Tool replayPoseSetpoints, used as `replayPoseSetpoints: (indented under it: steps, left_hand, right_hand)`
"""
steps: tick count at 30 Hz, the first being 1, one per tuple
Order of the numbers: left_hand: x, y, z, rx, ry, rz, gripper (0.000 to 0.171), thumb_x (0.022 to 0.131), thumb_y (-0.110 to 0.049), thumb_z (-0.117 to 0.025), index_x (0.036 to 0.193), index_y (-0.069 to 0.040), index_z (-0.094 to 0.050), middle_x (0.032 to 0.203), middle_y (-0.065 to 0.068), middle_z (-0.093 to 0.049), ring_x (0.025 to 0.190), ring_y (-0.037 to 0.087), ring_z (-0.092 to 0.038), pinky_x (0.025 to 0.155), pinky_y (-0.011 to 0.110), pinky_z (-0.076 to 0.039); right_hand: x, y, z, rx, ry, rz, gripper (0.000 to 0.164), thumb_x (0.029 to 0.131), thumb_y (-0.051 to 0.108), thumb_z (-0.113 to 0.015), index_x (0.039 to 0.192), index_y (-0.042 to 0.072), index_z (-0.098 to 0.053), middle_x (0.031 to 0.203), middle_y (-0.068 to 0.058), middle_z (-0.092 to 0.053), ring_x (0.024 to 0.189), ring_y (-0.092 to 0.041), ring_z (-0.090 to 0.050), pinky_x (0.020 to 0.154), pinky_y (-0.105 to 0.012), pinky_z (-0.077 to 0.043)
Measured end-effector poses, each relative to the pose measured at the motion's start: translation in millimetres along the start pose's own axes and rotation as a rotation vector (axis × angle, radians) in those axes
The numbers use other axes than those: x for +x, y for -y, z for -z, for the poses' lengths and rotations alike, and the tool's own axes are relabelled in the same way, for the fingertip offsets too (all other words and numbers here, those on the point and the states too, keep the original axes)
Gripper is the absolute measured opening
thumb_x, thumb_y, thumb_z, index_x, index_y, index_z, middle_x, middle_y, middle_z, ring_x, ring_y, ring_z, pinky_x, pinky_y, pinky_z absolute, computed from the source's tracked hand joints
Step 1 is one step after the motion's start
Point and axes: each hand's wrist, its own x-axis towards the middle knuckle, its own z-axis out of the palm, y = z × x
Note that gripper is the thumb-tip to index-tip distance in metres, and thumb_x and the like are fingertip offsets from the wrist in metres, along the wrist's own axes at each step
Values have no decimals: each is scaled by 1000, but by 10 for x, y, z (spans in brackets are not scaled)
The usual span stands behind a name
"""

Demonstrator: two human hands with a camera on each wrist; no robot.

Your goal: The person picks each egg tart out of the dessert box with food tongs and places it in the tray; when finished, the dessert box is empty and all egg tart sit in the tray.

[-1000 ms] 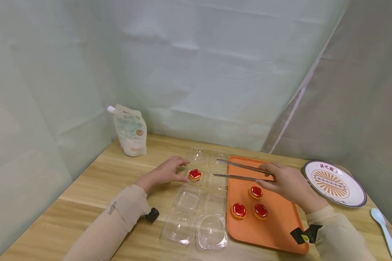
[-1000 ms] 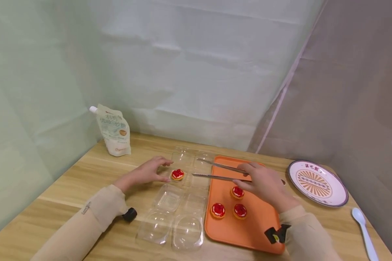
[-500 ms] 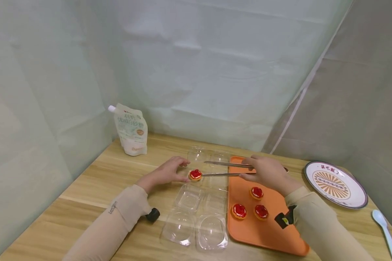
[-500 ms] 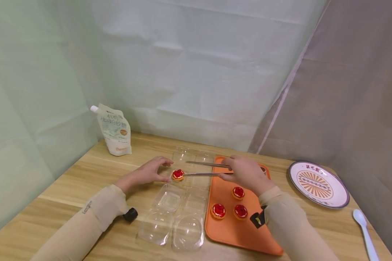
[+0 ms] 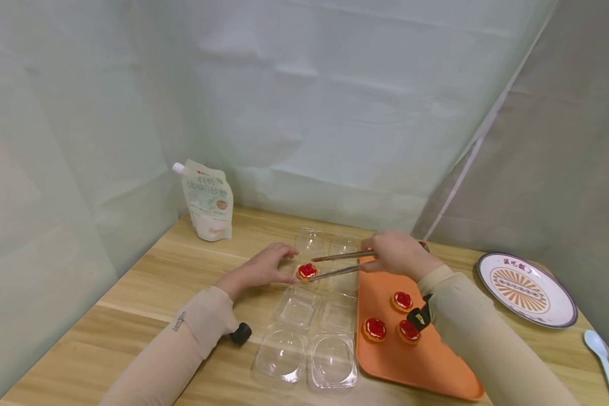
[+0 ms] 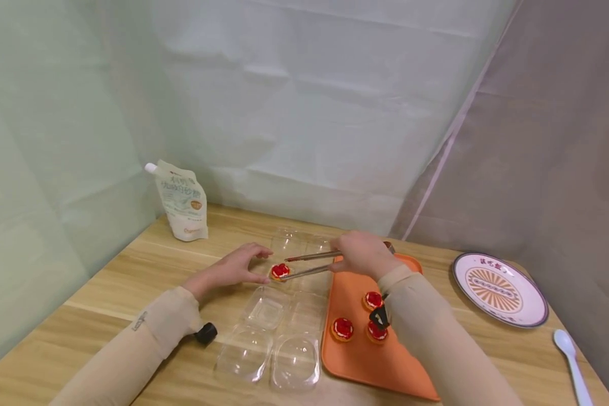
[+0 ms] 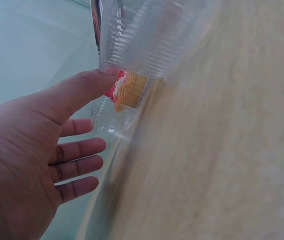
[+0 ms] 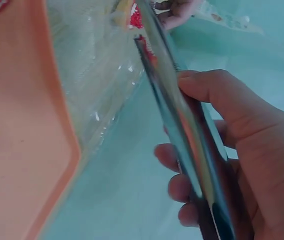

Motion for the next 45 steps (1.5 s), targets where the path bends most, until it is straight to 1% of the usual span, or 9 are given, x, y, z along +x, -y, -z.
replayPoseSetpoints:
  steps: [4, 11, 16, 24, 27, 32, 38, 40, 45]
  left_hand:
    - [3, -15, 12, -1, -1, 3, 71, 77, -41, -78, 134, -7, -51, 128, 11, -57, 122, 28, -51, 107, 46, -42]
    - [-4, -23, 8, -5, 1, 2, 71, 77, -41, -78, 134, -8, -51, 127, 11, -57, 121, 27, -51, 107, 46, -42]
    - [0, -22, -3, -7, 2, 0, 71, 77, -41, -78, 134, -7, -51, 126, 11, -57, 121, 28, -51, 107, 46, -42]
    - [11, -9, -15, -8, -1, -2, 70, 78, -39, -78, 134, -7, -51, 127, 12, -58, 121, 28, -52, 107, 46, -42]
    - [12, -7, -15, -5, 0, -3, 71, 78, -39, -78, 134, -6, -51, 127, 12, -57, 121, 28, -51, 107, 46, -42]
    - [9, -9, -15, 0, -1, -1, 71, 78, -39, -78, 134, -7, -50, 127, 12, -57, 121, 28, -51, 107, 46, -42]
    - [4, -21, -11, 1, 3, -5, 70, 78, -38, -78, 133, -5, -51, 126, 12, -57, 121, 28, -52, 107, 46, -42]
    - [1, -24, -9, -3, 5, -5, 70, 78, -38, -78, 133, -5, -51, 127, 12, -57, 121, 29, -51, 107, 47, -42]
    - [5, -21, -6, -14, 6, 1, 71, 78, -39, -78, 134, -5, -51, 127, 12, -57, 122, 28, -51, 107, 47, -41]
  right_hand:
    - [78, 26, 72, 8, 49, 3, 21, 81, 36, -73, 81, 16, -67, 80, 4, -68, 64, -8, -56, 61, -28, -50]
    - [183, 70, 135, 5, 139, -52, 24, 79, 36, -74, 87, 14, -69, 78, 3, -66, 64, -12, -53, 57, -28, -45]
    - [223, 88, 130, -4, 163, -53, 25, 79, 37, -74, 85, 14, -69, 78, 4, -66, 65, -12, -53, 58, -27, -45]
    - [196, 115, 114, -7, 148, -53, 21, 80, 35, -75, 80, 15, -67, 72, 6, -62, 59, -11, -47, 53, -24, -38]
    - [171, 112, 103, -17, 129, -29, 20, 81, 34, -75, 81, 15, -68, 72, 6, -63, 59, -10, -48, 54, -24, -41]
    - [130, 100, 71, -23, 110, -16, 22, 82, 35, -74, 87, 14, -70, 78, 4, -68, 64, -10, -55, 60, -28, -49]
    - [87, 69, 18, 5, 98, -34, 23, 83, 37, -72, 87, 15, -70, 77, 6, -67, 65, -9, -55, 63, -29, -50]
    - [73, 59, 8, 12, 93, -41, 23, 84, 38, -72, 88, 15, -69, 79, 6, -67, 66, -8, -56, 65, -30, -51]
    - [30, 27, -6, 35, 70, -18, 21, 85, 36, -71, 89, 15, -70, 87, 3, -71, 70, -8, -60, 69, -32, -54]
